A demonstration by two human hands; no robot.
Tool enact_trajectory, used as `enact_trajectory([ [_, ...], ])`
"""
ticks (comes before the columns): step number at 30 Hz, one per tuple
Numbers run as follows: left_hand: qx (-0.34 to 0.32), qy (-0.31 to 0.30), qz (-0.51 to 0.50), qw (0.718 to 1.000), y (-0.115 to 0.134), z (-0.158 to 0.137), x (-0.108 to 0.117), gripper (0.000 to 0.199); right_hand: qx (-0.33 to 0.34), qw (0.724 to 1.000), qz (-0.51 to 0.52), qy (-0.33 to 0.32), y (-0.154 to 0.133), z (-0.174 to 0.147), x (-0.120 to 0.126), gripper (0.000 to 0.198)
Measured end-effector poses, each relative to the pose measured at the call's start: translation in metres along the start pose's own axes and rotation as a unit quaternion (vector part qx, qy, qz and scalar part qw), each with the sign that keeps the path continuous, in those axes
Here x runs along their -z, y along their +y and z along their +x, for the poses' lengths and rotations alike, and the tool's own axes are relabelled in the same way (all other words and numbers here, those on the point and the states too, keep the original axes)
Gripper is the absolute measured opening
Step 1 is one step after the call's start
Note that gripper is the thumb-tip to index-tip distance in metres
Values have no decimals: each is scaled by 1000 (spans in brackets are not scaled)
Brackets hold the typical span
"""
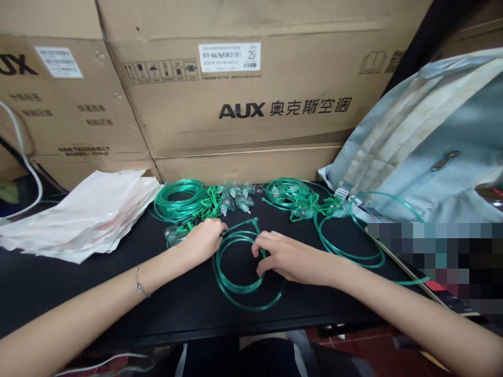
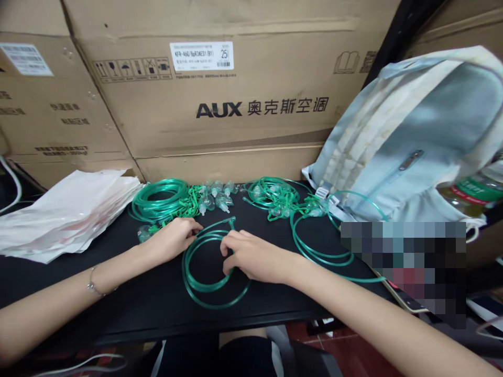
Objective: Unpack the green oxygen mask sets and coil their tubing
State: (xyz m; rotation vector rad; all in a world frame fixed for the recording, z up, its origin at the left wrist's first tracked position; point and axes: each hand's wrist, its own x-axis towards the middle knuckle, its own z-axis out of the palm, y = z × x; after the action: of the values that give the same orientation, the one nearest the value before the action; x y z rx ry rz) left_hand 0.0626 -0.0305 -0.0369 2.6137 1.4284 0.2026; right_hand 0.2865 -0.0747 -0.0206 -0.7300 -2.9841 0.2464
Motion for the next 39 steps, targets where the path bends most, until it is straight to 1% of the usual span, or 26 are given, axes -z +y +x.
enact_trajectory([
  [4, -20, 8, -14, 1000, -3, 7, -4, 32, -8, 1000, 24, 4, 15, -4, 1, 29],
  [7, -31, 17, -21, 999, -3, 8, -8, 37, -37, 998, 36, 35, 19, -7, -2, 30],
  [9, -35, 23, -27, 999, -2, 7, -9, 42, -79, 994, 33, 72, 14, -6, -6, 28],
  [11, -35, 27, -36, 998, -2, 8, -8, 44, -152, 982, 4, 111, 6, -2, -12, 20],
  [12, -33, 27, -41, 998, -2, 8, -8, 45, -189, 975, -17, 118, 1, 0, -15, 24],
  [14, -29, 26, -54, 998, -3, 9, -6, 45, -245, 963, -50, 104, -6, 4, -21, 35],
  [16, -36, 24, -76, 996, -4, 10, -5, 46, -260, 961, -51, 84, -9, 7, -25, 35],
  [18, -50, 20, -105, 993, -5, 12, -4, 47, -243, 966, -25, 83, -6, 7, -28, 33],
  [21, -69, 6, -144, 987, -6, 15, -3, 47, -169, 980, 29, 99, 4, 7, -31, 32],
  [23, -78, -1, -155, 985, -5, 17, -3, 46, -127, 984, 54, 110, 9, 7, -31, 30],
  [25, -83, -3, -139, 987, -3, 19, -4, 45, -129, 982, 51, 131, 7, 4, -27, 27],
  [27, -84, -1, -108, 991, -1, 19, -4, 43, -161, 975, 31, 152, -3, -2, -18, 26],
  [29, -86, 1, -91, 992, 0, 18, -5, 39, -152, 979, 24, 135, -19, -14, -9, 33],
  [31, -90, 4, -91, 992, 0, 16, -5, 33, -81, 994, 35, 65, -35, -29, -3, 42],
  [33, -96, 4, -88, 991, -2, 14, -5, 32, -41, 999, 9, 21, -47, -42, -5, 39],
  [34, -102, 1, -84, 991, -3, 13, -5, 33, -39, 999, -10, 16, -51, -48, -8, 33],
  [36, -120, -9, -77, 990, -5, 13, -5, 34, -51, 998, -33, 27, -55, -54, -16, 19],
  [37, -129, -13, -76, 989, -6, 13, -5, 32, -55, 998, -31, 31, -55, -56, -19, 17],
  [39, -142, -14, -77, 987, -7, 13, -6, 28, -56, 998, -19, 34, -55, -57, -20, 17],
])
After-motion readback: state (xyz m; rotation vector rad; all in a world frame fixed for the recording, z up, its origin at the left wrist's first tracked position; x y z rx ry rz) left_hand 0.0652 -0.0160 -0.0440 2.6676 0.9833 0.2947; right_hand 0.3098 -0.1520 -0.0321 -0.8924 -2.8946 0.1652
